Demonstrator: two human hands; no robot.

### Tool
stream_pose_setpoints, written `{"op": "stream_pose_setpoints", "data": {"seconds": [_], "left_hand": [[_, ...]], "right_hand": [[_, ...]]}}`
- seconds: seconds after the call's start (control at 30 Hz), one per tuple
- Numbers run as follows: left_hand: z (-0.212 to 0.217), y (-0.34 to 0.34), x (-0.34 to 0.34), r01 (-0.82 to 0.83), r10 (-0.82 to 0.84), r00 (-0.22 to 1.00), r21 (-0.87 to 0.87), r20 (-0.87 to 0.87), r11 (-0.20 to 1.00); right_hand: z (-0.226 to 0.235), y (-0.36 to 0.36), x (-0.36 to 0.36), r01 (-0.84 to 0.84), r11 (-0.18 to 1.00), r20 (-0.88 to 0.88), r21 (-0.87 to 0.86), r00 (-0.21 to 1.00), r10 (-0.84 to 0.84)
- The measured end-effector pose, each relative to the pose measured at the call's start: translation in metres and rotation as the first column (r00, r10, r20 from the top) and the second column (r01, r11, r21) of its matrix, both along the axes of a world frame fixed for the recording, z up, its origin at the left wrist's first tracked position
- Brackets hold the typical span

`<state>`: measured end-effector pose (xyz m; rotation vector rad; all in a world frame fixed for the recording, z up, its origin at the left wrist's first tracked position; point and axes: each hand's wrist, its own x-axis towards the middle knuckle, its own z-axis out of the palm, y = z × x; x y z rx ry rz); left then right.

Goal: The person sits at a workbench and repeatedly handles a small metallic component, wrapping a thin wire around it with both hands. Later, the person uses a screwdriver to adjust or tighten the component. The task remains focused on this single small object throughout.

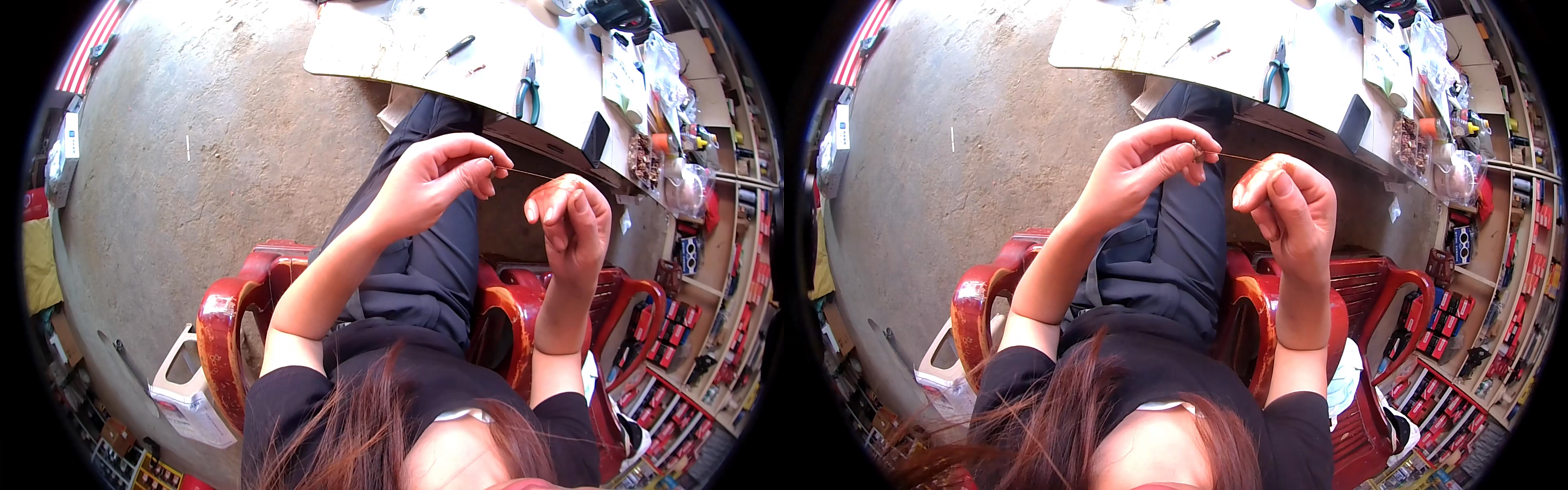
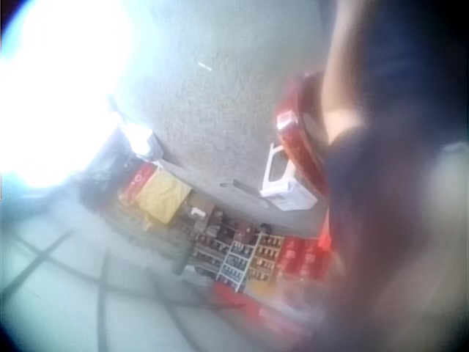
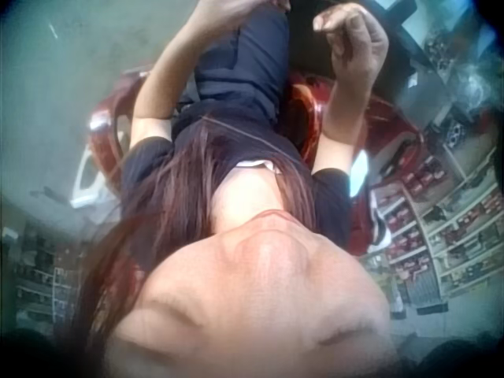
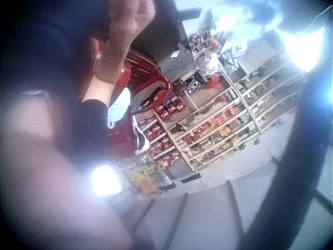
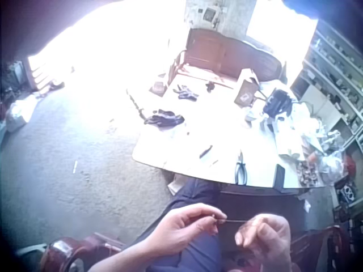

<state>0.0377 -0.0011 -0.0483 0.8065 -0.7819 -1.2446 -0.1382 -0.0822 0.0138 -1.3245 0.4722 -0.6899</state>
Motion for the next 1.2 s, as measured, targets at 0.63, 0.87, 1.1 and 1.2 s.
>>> {"op": "stream_pose_setpoints", "data": {"seconds": [0.63,0.87,1.1,1.2], "left_hand": [[0.003,0.006,0.001,0.099,-0.098,0.995,0.018,-0.018,0.995],[0.004,0.007,0.001,0.08,-0.08,0.997,-0.001,-0.01,0.997],[0.003,0.007,0.001,0.076,-0.076,0.997,-0.001,0.003,0.997],[0.002,0.007,0.002,0.078,-0.078,0.997,0.003,0.01,0.997]], "right_hand": [[0.005,0.007,0.007,0.081,0.96,-0.313,-0.266,0.935,-0.165],[0.007,0.009,0.01,0.167,0.947,-0.321,-0.274,0.913,-0.253],[0.0,-0.01,-0.003,0.172,0.985,-0.108,-0.004,0.979,-0.171],[0.0,-0.011,-0.005,0.134,0.982,0.014,0.13,0.991,-0.137]]}}
